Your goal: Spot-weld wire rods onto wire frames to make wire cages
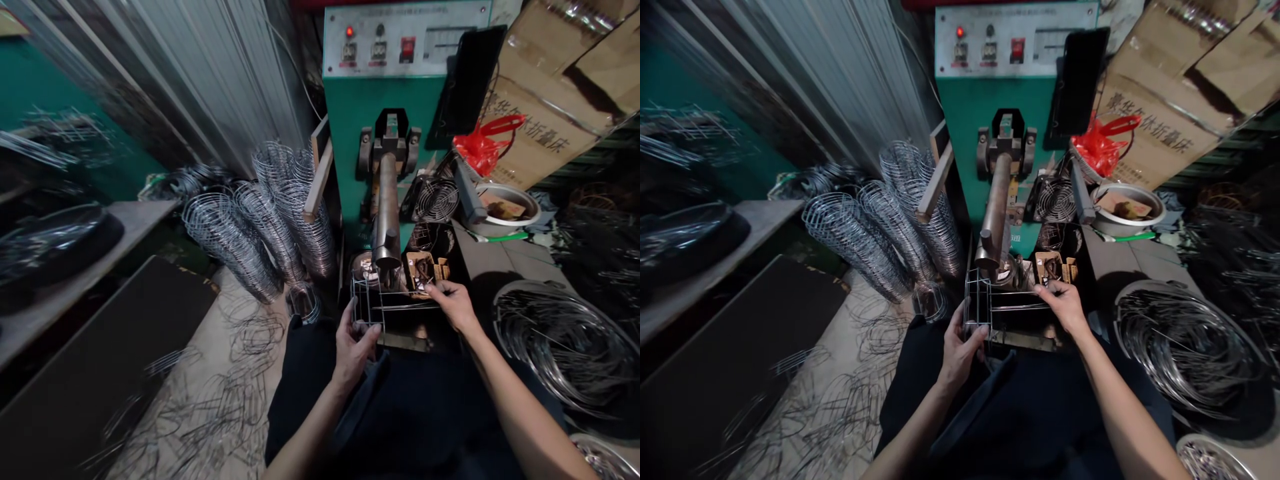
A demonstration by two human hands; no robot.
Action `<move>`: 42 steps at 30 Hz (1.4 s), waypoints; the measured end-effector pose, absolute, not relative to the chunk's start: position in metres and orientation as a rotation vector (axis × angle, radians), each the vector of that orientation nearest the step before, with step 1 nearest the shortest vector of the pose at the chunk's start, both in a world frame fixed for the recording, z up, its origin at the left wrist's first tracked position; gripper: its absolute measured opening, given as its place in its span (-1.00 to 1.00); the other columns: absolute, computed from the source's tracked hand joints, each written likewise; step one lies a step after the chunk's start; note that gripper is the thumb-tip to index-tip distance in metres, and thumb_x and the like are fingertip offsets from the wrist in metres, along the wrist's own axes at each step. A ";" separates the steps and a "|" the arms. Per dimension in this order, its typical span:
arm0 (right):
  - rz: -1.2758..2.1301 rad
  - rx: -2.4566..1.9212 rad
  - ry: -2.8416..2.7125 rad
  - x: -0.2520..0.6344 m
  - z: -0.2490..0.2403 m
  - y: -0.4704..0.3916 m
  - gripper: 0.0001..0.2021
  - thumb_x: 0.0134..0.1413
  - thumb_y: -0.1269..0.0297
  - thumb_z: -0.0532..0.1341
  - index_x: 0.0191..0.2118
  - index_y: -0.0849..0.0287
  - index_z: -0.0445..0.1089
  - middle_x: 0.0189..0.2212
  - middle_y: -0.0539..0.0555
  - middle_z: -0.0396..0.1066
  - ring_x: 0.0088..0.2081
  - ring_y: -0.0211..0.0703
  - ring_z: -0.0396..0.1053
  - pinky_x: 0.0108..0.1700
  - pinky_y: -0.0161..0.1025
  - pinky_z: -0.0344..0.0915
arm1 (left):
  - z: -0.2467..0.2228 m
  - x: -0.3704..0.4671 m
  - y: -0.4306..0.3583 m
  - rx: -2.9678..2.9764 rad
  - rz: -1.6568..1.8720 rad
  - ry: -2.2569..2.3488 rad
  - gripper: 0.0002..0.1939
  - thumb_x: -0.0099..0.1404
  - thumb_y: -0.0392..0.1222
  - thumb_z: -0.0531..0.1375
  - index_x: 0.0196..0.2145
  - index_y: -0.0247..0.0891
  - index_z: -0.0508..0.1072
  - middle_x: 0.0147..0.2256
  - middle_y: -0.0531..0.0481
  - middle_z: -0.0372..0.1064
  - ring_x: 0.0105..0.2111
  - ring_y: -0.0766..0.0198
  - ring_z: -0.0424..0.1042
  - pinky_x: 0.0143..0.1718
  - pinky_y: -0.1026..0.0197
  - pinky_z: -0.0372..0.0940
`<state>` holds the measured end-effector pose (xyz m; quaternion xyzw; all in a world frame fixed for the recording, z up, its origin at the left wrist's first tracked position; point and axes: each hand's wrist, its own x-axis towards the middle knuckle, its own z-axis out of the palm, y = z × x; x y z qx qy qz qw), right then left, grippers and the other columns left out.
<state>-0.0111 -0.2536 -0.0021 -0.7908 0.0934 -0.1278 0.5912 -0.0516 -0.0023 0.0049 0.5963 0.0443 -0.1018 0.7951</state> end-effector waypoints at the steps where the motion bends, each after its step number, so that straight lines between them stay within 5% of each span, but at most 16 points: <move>1: -0.299 -1.847 0.219 -0.010 -0.001 -0.253 -0.38 -0.09 -0.22 0.34 -0.67 0.12 0.01 -0.65 -0.11 -0.08 -0.54 -0.29 -0.12 -0.46 -0.27 -0.13 | 0.005 -0.051 -0.003 1.275 -0.218 0.100 -0.02 0.17 -0.02 0.36 0.37 -0.32 -0.06 -0.65 0.29 0.19 -0.76 0.48 0.13 -0.73 0.40 0.14; 33: -0.397 -1.844 0.218 0.016 -0.017 -0.267 -0.41 -0.05 -0.11 0.37 -0.65 0.13 0.01 -0.63 -0.11 -0.07 -0.54 -0.29 -0.10 -0.46 -0.27 -0.10 | -0.003 -0.025 -0.013 1.155 -0.231 0.114 -0.07 0.11 0.00 0.39 0.31 -0.25 0.07 -0.63 0.32 0.14 -0.77 0.49 0.12 -0.75 0.39 0.15; 38: -0.309 -1.881 0.082 -0.006 -0.015 -0.283 -0.47 0.05 -0.21 0.25 -0.60 0.17 0.23 -0.58 -0.01 0.21 -0.47 -0.19 0.17 -0.39 -0.26 0.13 | 0.000 -0.035 -0.007 1.186 -0.232 0.106 -0.08 0.11 0.01 0.39 0.30 -0.25 0.08 -0.64 0.32 0.14 -0.76 0.49 0.12 -0.75 0.40 0.15; 42: 0.034 -1.976 0.005 -0.048 -0.014 -0.297 -0.52 0.13 -0.19 0.20 -0.37 0.21 0.48 -0.43 0.11 0.43 -0.34 -0.03 0.38 -0.31 -0.19 0.33 | 0.017 -0.056 0.021 1.149 -0.317 0.189 0.00 0.10 -0.04 0.41 0.33 -0.28 -0.02 -0.56 0.21 0.31 -0.72 0.45 0.23 -0.69 0.36 0.20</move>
